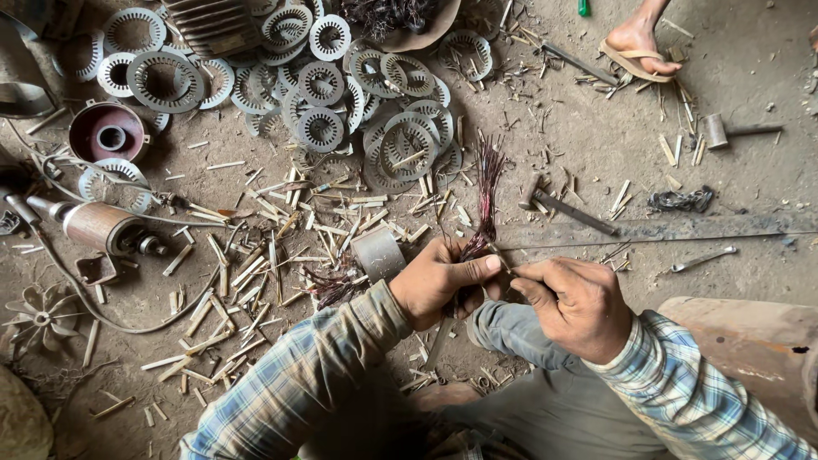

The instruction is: The person sits on the floor and repeatedly uses a hammer to strike a bundle of insulated copper wires against a cylindrical metal block, removing the insulation. The person gathers the stripped wires and places them into a container.

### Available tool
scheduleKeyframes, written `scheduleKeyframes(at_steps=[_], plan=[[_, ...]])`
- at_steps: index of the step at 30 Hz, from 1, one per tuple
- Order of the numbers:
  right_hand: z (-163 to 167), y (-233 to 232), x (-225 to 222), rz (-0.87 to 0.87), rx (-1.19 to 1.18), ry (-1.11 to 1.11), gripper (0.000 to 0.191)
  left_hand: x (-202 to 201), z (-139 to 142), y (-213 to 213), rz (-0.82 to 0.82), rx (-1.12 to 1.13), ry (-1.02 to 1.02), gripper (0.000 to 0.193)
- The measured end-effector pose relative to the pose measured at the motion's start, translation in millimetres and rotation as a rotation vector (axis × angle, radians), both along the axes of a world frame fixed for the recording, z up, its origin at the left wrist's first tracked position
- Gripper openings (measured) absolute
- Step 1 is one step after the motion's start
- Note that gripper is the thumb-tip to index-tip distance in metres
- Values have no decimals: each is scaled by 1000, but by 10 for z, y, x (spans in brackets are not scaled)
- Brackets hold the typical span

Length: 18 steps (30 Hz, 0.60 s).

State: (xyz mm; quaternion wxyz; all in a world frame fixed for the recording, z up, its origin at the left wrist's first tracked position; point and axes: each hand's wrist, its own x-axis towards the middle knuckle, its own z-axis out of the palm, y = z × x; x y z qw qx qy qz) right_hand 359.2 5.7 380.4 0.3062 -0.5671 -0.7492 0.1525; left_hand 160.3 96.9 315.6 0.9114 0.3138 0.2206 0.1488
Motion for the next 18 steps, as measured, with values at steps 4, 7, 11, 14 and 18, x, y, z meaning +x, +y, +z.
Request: scheduleKeyframes(at_steps=[4, 7, 11, 14, 18], plan=[[-69, 9, 49, -52, -191, 109, 13, 16, -1, -11, -1, 20, -21, 21], [-119, 25, 143, -10, -279, 270, 15, 5, 15, 18, 29, 80, -63, 24], [-184, 37, 268, 26, -352, 318, 22, -24, 25, 99, 123, 177, 44, 17], [-257, 51, 295, 32, -451, 373, 21, -25, -9, 142, 188, 293, 25, 20], [-341, 88, 277, 48, -665, 566, 19, 66, -73, 103, 296, 537, 129, 16]])
